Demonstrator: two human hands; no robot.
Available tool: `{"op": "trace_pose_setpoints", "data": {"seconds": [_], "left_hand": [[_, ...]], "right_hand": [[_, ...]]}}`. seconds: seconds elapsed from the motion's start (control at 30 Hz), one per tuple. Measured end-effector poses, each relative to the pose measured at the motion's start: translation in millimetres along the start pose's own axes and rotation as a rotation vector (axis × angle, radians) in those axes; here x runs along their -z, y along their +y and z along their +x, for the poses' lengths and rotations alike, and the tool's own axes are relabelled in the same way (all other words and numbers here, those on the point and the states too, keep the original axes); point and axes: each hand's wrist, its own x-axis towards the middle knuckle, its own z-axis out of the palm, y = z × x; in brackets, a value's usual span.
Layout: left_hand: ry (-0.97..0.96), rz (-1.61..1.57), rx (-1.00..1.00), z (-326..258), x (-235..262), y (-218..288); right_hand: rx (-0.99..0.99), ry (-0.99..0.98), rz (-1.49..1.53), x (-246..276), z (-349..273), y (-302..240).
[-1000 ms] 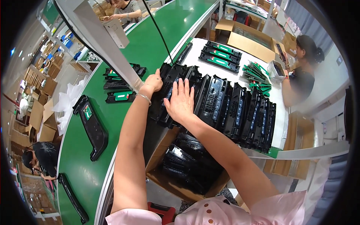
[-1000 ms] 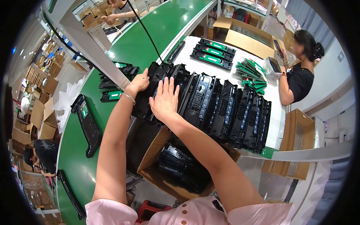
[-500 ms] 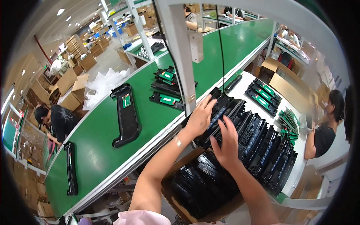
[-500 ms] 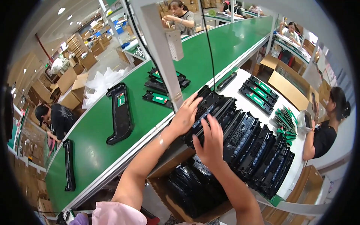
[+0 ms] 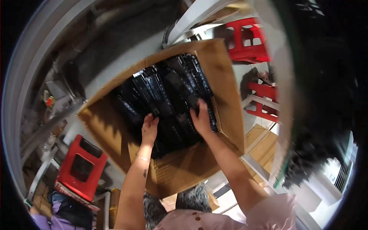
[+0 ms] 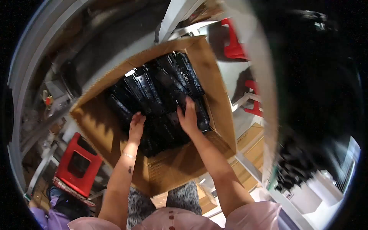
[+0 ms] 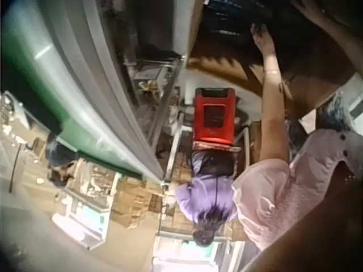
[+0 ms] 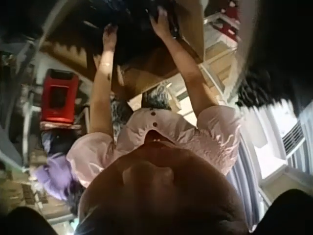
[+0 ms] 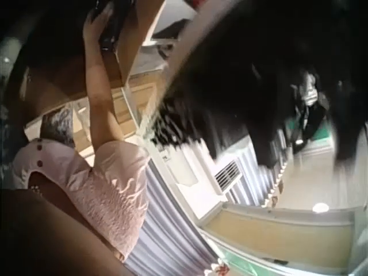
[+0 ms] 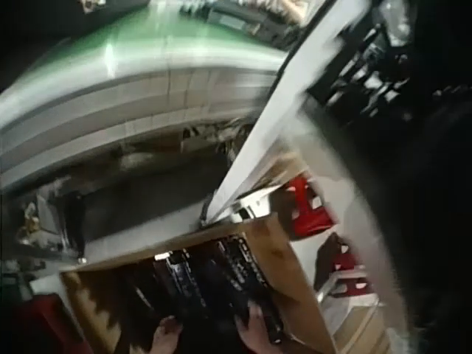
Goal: Organizing and stacking black plastic components from a cardboard box onto a workbench in a factory.
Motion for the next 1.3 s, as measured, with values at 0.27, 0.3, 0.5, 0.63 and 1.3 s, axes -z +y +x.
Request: {"op": "trace_pose_setpoints", "data": {"seconds": [0.27,0.3,0.5,0.63,1.3], "left_hand": [[0.416,0.513,-0.117,99.8,-91.3,-50.4],[0.420,0.515,-0.109,101.0,-96.2,-53.3],[0.308,0.375,-0.270,116.9,-97.8,-79.3],[0.005,-0.060,-0.143,114.6,-87.4,-65.9],[0.193,-0.550,-0.195,79.7,-72.8,-7.4]], "right_hand": [[0.088,-0.120,-0.404,-67.0,88.0,62.6],[0.054,-0.126,-0.491,-73.4,89.8,63.4],[0.057,0.116,-0.186,-69.7,103.1,69.6],[-0.232,0.002,0.001,-57.3,97.4,64.5],[-0.097,0.137,-0.370,-65.9,146.2,94.9]]}}
